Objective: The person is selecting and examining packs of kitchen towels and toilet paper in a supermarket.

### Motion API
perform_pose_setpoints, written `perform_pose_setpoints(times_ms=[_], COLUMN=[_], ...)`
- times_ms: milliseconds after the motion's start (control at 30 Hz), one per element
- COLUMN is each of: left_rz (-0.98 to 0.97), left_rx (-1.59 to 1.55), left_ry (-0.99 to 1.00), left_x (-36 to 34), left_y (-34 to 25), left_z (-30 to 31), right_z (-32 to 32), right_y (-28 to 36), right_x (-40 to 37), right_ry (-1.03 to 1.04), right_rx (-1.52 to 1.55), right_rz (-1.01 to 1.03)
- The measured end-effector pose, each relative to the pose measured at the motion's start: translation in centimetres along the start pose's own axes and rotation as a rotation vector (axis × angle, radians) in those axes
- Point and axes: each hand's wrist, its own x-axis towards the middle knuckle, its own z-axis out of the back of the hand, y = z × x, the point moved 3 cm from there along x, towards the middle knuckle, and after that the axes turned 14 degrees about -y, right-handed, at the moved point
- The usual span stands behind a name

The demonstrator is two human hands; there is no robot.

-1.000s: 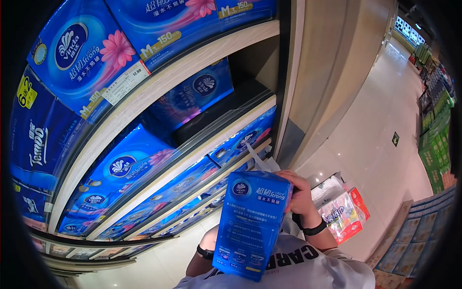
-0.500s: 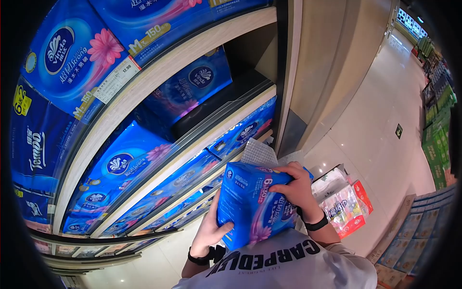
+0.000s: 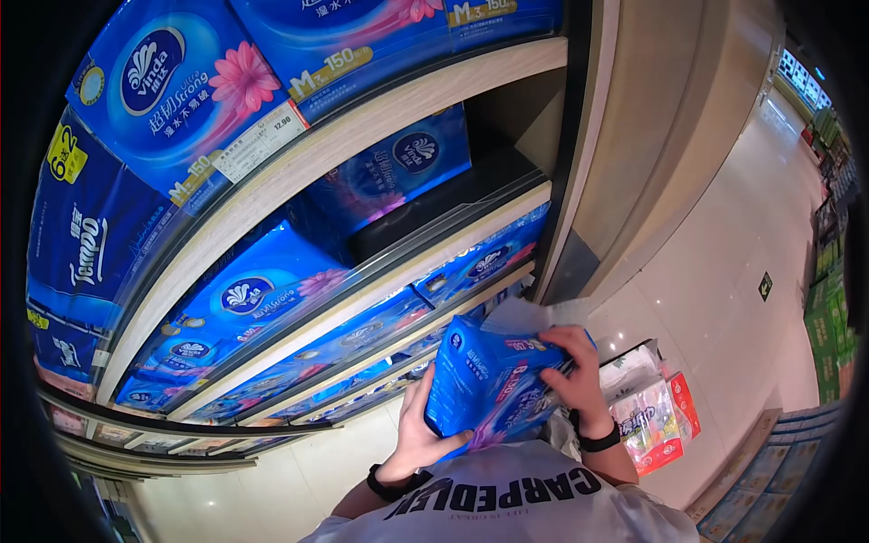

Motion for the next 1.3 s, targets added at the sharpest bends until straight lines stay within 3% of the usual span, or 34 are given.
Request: perform_pose_setpoints(times_ms=[33, 133, 233, 300, 367, 400, 467, 533, 633, 700, 767, 900, 967, 1000, 1067, 1167, 1267, 1300], left_rz=[-0.051, -0.161, -0.316, -0.507, -0.656, -0.740, -0.475, -0.316, -0.143, -0.138, -0.240, -0.245, -0.236, -0.341, -0.242, -0.310, -0.218, -0.346], left_rx=[0.015, 0.030, -0.064, -0.067, -0.035, -0.010, -0.200, -0.273, -0.292, -0.170, 0.058, -0.004, -0.063, 0.071, 0.058, 0.180, 0.051, 0.134], left_ry=[-0.025, -0.101, -0.185, -0.268, -0.291, -0.281, -0.339, -0.459, -0.675, -0.759, -0.649, -0.662, -0.622, -0.647, -0.666, -0.831, -0.953, -1.048], left_x=[0.4, 1.7, 3.1, 4.1, 4.7, 5.6, 6.9, 8.7, 11.6, 12.2, 12.7, 15.0, 15.6, 16.0, 16.3, 16.4, 16.9, 17.0], left_y=[-0.6, -1.7, -1.9, -3.7, -4.4, -5.3, -2.3, 0.5, 2.6, -0.9, 0.6, 1.7, 0.5, 1.3, 1.2, 0.7, 0.3, -0.2], left_z=[0.1, 1.7, 3.9, 5.2, 6.2, 6.7, 6.4, 6.0, 6.0, 5.0, 4.6, 4.3, 4.8, 4.8, 4.5, 4.3, 4.7, 4.7], right_z=[0.7, 2.7, 3.7, 3.1, 1.3, 2.4, 5.1, 5.0, 2.9, 0.6, -1.5, -5.2, -6.4, -7.2, -8.4, -9.4, -10.4, -11.1], right_y=[-0.6, -3.5, -7.4, -9.2, -4.7, -7.0, -13.2, -13.4, -11.9, -10.1, -8.3, -4.6, -6.7, -8.1, -8.0, -6.0, -4.4, -3.2], right_x=[0.5, 1.2, 0.4, -0.4, 1.1, 0.8, 0.0, 1.8, 6.7, 10.7, 14.8, 19.1, 19.8, 20.1, 20.6, 21.3, 22.4, 22.6], right_ry=[-0.047, -0.488, -0.258, -0.076, -0.069, -0.134, -0.261, -0.257, -0.259, -0.306, -0.300, -0.087, -0.036, -0.007, -0.048, -0.139, -0.185, -0.238], right_rx=[-0.043, -0.284, 0.104, 0.285, 0.439, 0.478, 0.543, 0.455, 0.242, 0.085, 0.108, 0.471, 0.581, 0.630, 0.647, 0.607, 0.513, 0.560], right_rz=[0.079, 0.190, -0.417, -0.424, -0.235, -0.385, -0.683, -0.539, -0.056, 0.333, 0.440, 0.190, 0.071, 0.010, 0.039, 0.118, 0.019, 0.056])
